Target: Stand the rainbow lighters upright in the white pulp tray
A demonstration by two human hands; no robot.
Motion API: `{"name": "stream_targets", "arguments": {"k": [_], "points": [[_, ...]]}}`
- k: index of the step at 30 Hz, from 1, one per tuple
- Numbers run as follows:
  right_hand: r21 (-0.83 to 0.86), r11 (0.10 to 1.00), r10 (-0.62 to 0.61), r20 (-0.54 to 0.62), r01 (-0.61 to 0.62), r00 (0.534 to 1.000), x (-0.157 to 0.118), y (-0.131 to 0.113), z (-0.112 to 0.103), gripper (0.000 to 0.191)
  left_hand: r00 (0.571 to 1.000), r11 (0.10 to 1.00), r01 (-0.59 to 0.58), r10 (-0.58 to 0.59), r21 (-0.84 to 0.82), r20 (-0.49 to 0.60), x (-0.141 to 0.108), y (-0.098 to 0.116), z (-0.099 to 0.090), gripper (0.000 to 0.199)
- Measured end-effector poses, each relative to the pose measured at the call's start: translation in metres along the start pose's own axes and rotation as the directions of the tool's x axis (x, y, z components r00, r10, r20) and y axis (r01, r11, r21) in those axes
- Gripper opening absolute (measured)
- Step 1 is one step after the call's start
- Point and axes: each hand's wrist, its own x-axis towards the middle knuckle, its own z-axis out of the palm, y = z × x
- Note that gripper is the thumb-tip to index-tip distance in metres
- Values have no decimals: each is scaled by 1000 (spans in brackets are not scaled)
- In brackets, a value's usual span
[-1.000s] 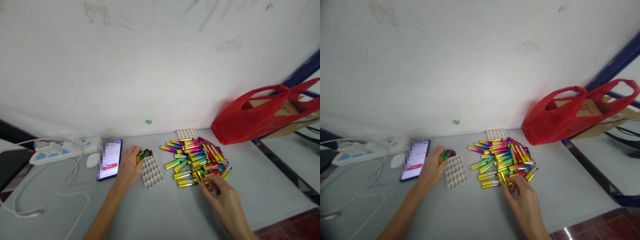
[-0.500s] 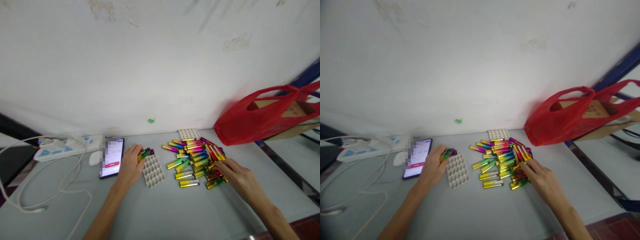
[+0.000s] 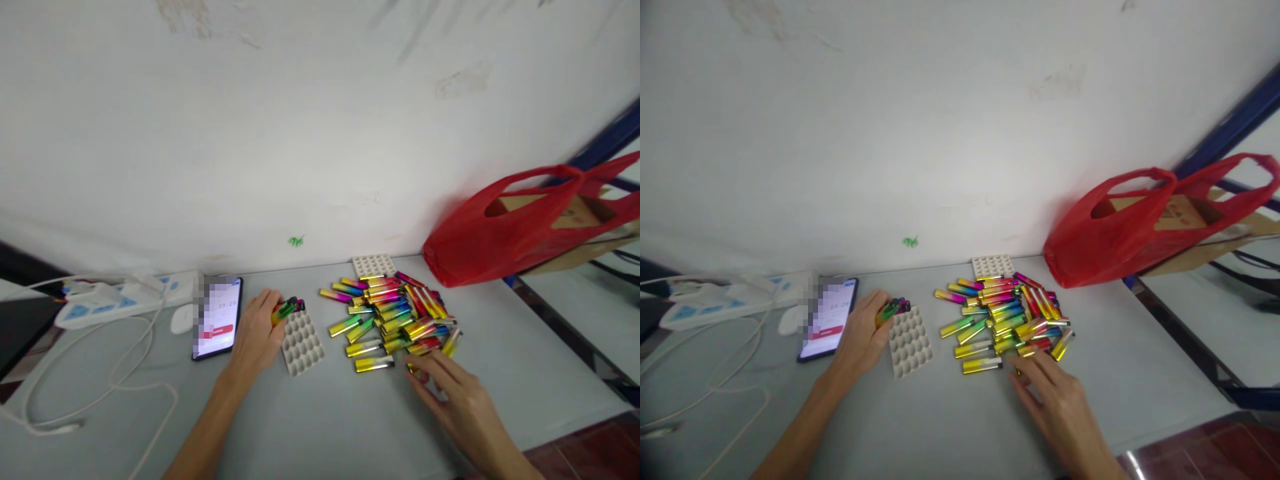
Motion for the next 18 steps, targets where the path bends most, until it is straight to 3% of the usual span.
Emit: {"name": "stream_targets", "arguments": {"k": [6, 13, 18], "points": [[-121, 992, -41, 46, 46, 998, 10, -28, 38, 27, 1000, 1000, -14, 14, 6, -4, 0, 0, 0, 15], [-147, 986, -56, 168, 82, 984, 29, -33, 39, 9, 1000, 1000, -12, 12, 7, -15, 1, 4, -3, 15], [-198, 963, -139, 211, 181, 968, 40, -43, 40, 20, 1000, 1000, -15, 15, 6, -10, 1, 7, -5, 15]]}}
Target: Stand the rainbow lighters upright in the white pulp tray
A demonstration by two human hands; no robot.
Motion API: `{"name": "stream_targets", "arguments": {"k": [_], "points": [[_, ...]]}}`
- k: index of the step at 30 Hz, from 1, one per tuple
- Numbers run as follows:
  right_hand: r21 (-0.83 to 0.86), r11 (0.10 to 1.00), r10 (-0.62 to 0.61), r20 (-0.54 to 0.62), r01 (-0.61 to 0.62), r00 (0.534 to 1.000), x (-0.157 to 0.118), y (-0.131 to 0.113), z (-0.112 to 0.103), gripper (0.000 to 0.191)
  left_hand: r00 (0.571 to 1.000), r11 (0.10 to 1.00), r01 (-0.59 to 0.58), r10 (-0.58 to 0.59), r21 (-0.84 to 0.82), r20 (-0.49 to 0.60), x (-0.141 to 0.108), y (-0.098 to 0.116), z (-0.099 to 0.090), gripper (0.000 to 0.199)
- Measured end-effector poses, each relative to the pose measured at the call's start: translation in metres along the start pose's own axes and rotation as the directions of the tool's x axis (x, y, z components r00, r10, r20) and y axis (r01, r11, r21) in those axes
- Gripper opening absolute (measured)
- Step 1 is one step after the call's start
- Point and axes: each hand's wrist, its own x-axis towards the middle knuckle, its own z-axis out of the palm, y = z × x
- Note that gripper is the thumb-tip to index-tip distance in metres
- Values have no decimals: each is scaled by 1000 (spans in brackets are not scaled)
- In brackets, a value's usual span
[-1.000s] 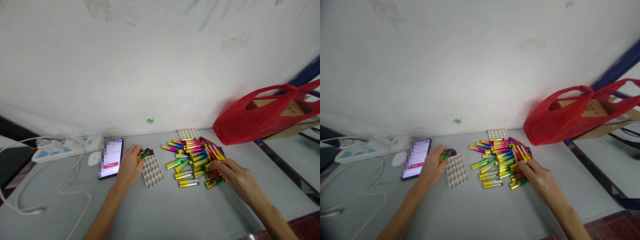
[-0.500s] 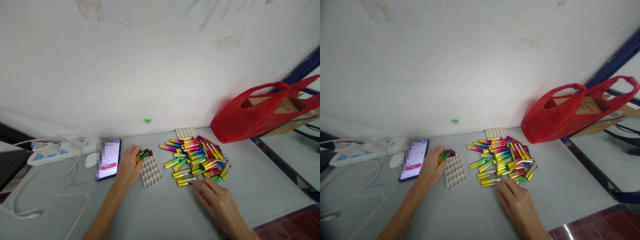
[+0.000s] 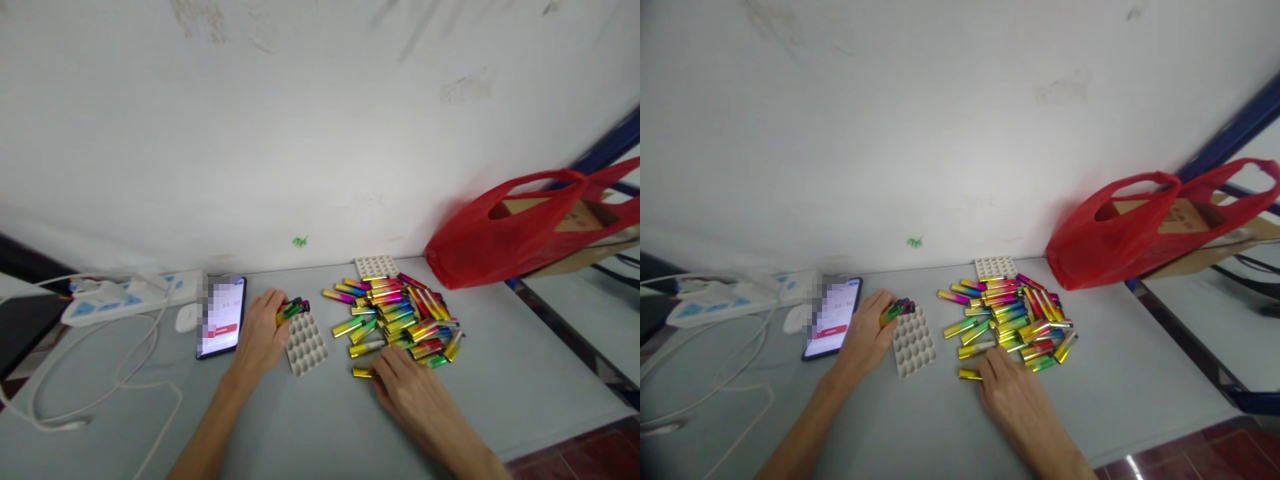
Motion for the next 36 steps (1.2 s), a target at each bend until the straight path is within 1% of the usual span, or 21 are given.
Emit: {"name": "stream_targets", "arguments": {"k": [2, 5, 8, 10, 13, 15, 18, 22, 25, 28, 30, 32, 36], "points": [[-17, 999, -36, -22, 36, 999, 0, -1, -2, 19, 1000, 1000, 2, -2, 5, -1, 0, 0, 0, 16], [-35, 998, -45, -79, 42, 996, -9, 6, -9, 19, 1000, 1000, 4, -4, 13, -1, -1, 0, -1, 18], [-68, 998, -12, -110, 4, 994, -31, 24, -19, 25, 1000, 1000, 8, -8, 16, 0, -1, 1, -2, 19], [-119, 991, 47, -129, -62, 991, -49, 40, -25, 31, 1000, 1000, 10, -10, 17, 2, -1, 2, -2, 20], [-165, 981, 79, -119, -99, 990, -74, 65, -28, 35, 1000, 1000, 7, -7, 16, 8, -1, 2, -2, 20], [-201, 973, 96, -108, -117, 989, -84, 77, -26, 39, 1000, 1000, 3, -3, 11, 13, -1, 1, -1, 18], [-259, 955, 118, -113, -144, 986, -87, 86, -20, 40, 1000, 1000, 4, -4, 7, 15, -1, 0, 1, 16], [-281, 941, 146, -167, -189, 975, -78, 84, -15, 34, 1000, 1000, 7, -7, 11, 15, -1, -1, 2, 17], [-236, 941, 189, -231, -243, 955, -76, 76, -14, 31, 1000, 1000, 10, -10, 14, 12, 0, -2, 1, 17], [-115, 935, 294, -270, -334, 917, -81, 63, -13, 24, 1000, 1000, 9, -9, 15, 9, 0, -2, 2, 17], [-23, 927, 355, -270, -374, 895, -87, 52, -11, 16, 1000, 1000, 6, -6, 15, 9, 0, -3, 2, 17], [50, 926, 373, -252, -373, 893, -90, 43, -9, 12, 1000, 1000, 0, 0, 16, 11, 0, -3, 2, 18], [133, 927, 373, -250, -349, 894, -84, 33, -4, 14, 1000, 1000, -12, 11, 20, 13, 0, -3, 3, 16]]}}
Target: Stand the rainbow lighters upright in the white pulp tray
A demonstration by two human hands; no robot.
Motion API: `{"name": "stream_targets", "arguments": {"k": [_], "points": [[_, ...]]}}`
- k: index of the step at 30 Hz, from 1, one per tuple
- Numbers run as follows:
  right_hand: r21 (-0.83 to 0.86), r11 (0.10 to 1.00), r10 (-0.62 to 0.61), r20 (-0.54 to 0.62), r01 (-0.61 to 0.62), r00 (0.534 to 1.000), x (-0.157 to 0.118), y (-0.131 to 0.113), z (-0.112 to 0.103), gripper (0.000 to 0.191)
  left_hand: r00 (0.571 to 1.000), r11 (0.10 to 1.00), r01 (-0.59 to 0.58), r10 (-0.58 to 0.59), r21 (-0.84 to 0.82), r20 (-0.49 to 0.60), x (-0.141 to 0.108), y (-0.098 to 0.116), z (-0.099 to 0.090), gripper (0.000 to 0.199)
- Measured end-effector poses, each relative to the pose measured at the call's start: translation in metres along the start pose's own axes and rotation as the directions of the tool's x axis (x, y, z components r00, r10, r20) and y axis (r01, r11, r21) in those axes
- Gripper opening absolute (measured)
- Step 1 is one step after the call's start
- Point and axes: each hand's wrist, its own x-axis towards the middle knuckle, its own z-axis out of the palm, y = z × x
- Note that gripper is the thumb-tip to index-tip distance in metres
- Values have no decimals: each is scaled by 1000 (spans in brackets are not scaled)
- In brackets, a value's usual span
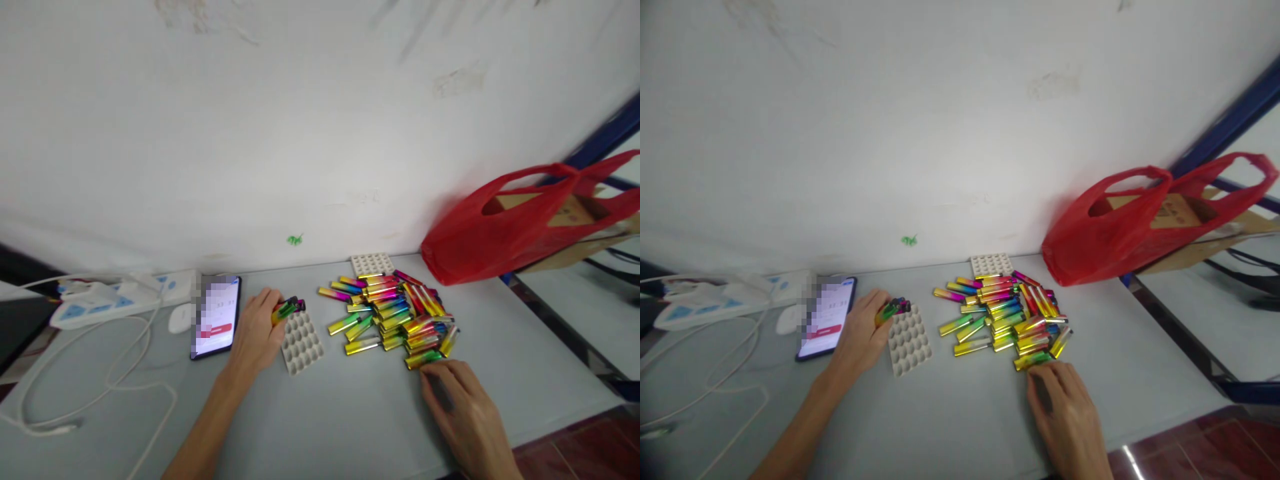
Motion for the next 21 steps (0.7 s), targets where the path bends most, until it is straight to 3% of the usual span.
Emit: {"name": "stream_targets", "arguments": {"k": [9, 12, 16, 21], "points": [[61, 997, 54, 7, -54, 999, 2, 7, 1, 19, 1000, 1000, 8, -8, -9, -1, 0, 4, -2, 15], [32, 976, 216, -22, -216, 976, 3, 16, -6, 26, 1000, 1000, 9, -9, -9, 2, 0, 4, -2, 16], [-75, 827, 557, -20, -557, 830, 19, 32, -13, 41, 1000, 1000, 3, -3, -6, 1, 0, 3, 0, 18], [-165, 702, 710, 100, -692, 697, 40, 54, -18, 54, 1000, 1000, 3, -3, -4, -1, 0, 3, -2, 18]]}}
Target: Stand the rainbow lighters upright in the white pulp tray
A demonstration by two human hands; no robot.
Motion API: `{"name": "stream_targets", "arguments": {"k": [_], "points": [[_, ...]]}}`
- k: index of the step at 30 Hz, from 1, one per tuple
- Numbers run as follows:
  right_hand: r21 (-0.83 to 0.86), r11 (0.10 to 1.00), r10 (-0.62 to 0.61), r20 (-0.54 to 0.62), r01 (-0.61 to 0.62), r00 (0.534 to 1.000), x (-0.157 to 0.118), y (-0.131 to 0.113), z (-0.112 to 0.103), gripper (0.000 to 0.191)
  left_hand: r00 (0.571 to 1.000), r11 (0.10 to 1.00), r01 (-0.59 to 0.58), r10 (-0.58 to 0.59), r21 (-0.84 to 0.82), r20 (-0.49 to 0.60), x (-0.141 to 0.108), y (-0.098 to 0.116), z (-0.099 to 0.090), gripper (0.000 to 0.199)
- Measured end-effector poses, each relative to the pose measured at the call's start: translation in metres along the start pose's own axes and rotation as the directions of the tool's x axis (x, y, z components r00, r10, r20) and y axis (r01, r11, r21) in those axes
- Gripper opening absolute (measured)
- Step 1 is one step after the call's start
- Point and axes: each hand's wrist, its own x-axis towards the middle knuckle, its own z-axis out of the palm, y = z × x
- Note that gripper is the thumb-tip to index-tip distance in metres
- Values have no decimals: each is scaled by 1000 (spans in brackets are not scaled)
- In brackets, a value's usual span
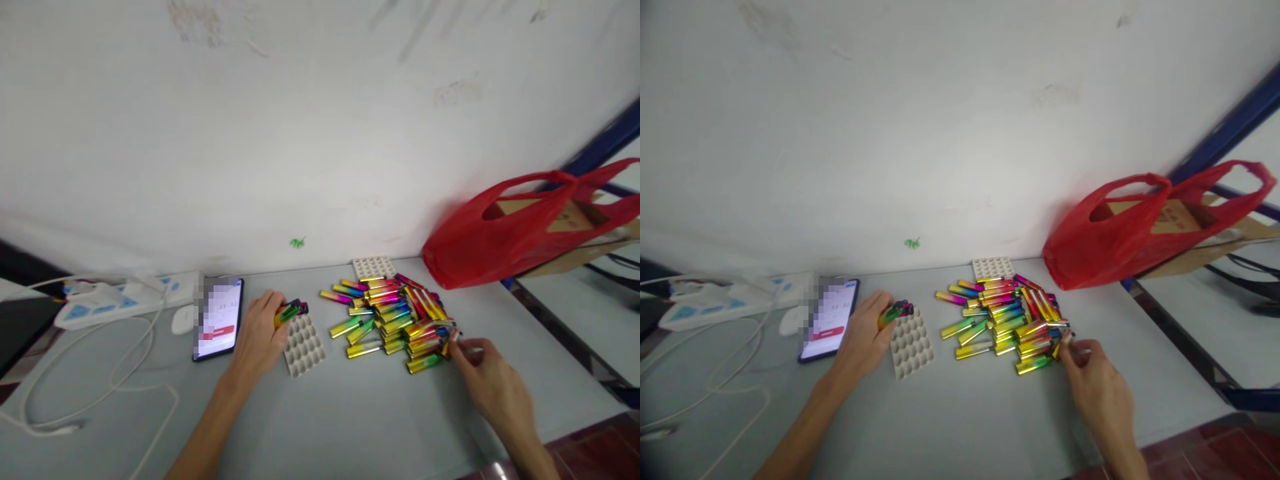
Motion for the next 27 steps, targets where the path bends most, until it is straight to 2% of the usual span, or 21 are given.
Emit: {"name": "stream_targets", "arguments": {"k": [2, 5, 7, 9, 13, 16, 18, 19, 23, 27], "points": [[5, 999, 41, 47, -41, 998, 9, 8, -3, 58, 1000, 1000, 5, -5, 2, -4, 0, 0, -1, 18], [-4, 995, 96, 122, -96, 988, 20, 24, -9, 50, 1000, 1000, 9, -9, 1, -10, 0, 1, -2, 18], [-12, 994, 107, 120, -107, 987, 27, 31, -15, 44, 1000, 1000, 7, -7, -2, -11, 0, 2, -2, 18], [18, 996, 92, 68, -93, 994, 34, 29, -22, 44, 1000, 1000, -1, 0, -3, -9, -1, 2, -2, 18], [159, 987, 22, -59, -13, 998, 46, -9, -33, 55, 1000, 1000, -14, 14, -3, -5, -1, 2, 0, 20], [242, 961, -134, -26, 136, 991, 54, -49, -27, 60, 1000, 1000, -17, 17, -1, -4, -1, 2, 1, 20], [227, 947, -231, -5, 226, 973, 58, -69, -16, 55, 1000, 1000, -15, 15, -2, -4, -1, 2, 0, 19], [223, 946, -242, -2, 237, 970, 60, -75, -11, 53, 1000, 1000, -12, 12, -2, -3, -1, 2, 0, 19], [199, 950, -247, 6, 241, 969, 64, -82, 6, 46, 1000, 1000, 6, -6, -5, 1, -1, 2, -2, 18], [161, 958, -236, -25, 236, 972, 62, -78, 8, 47, 1000, 1000, 20, -20, -23, 3, -1, 3, -3, 18]]}}
